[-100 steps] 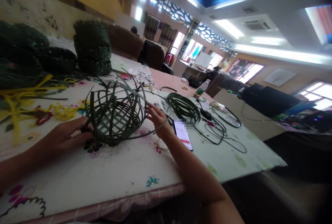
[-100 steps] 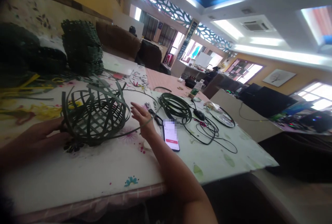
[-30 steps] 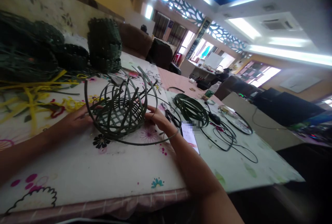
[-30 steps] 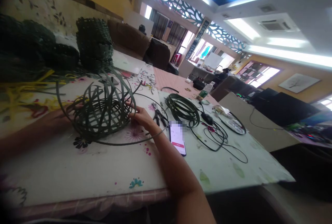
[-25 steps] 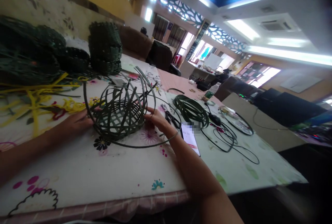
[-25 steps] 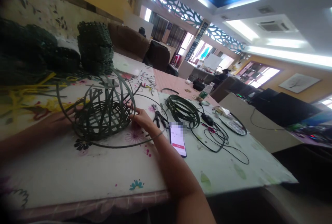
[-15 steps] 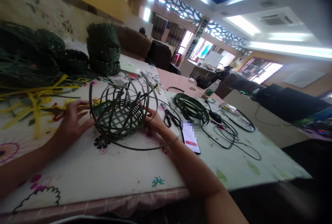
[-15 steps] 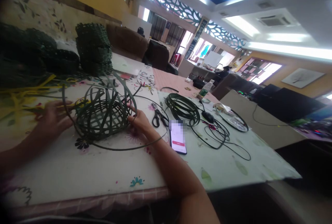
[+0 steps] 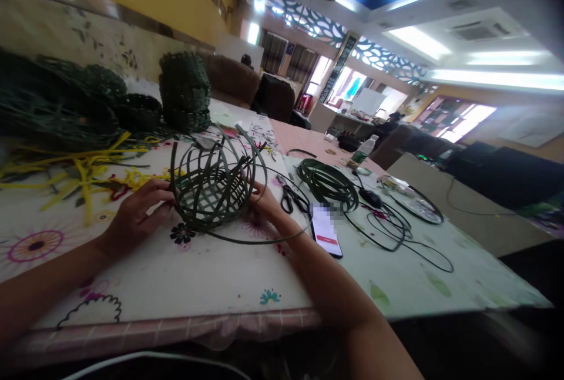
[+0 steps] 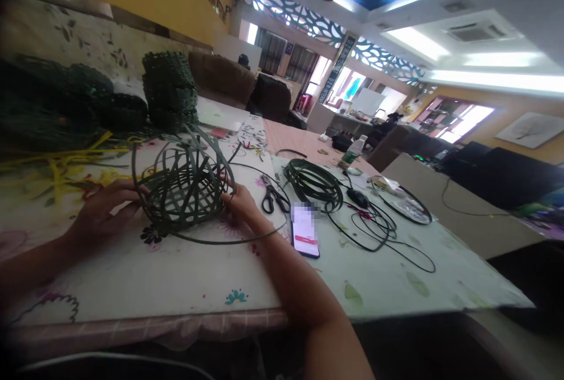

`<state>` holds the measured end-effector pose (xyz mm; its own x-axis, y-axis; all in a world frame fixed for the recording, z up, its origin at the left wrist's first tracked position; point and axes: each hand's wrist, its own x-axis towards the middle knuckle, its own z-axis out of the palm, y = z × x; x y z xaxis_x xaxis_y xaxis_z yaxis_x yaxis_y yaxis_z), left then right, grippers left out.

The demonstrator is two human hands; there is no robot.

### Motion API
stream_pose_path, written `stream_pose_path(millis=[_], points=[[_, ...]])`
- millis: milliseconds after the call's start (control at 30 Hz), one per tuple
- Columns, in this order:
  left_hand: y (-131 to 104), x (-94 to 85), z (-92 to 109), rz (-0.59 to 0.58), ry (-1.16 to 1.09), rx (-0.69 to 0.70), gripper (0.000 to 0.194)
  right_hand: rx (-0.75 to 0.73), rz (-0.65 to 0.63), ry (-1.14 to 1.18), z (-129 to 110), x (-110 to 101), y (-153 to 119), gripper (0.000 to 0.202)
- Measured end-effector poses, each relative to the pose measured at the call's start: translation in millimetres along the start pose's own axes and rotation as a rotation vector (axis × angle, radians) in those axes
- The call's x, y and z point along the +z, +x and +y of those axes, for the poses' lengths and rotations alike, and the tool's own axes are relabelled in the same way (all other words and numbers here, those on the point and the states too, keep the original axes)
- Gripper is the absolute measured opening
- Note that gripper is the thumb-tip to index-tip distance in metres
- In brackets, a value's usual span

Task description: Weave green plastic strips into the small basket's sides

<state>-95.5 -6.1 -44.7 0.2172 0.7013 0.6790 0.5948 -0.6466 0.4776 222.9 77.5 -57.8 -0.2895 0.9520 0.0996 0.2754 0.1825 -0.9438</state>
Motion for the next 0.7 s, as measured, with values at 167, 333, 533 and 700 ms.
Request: stream_pose_path(millis=[167, 333, 533, 700], points=[[-1, 4.3, 15, -0.013, -0.087, -0.154, 0.022, -0.007, 0.013, 0.002, -4, 0, -2, 0.062], [7, 18.8, 36, 0.091, -0.071, -0.383, 0.032, 0.013, 0.002, -0.017, -3, -1, -1, 0.063], [6, 21.5, 32, 0.033, -0.099, -0.439, 0.033, -0.041, 0.004, -0.007, -1, -1, -1, 0.062], [6, 21.7, 34, 0.006, -0.073, -0.433, 0.032, -0.074, 0.016, -0.066, 1, -1, -1, 0.061]])
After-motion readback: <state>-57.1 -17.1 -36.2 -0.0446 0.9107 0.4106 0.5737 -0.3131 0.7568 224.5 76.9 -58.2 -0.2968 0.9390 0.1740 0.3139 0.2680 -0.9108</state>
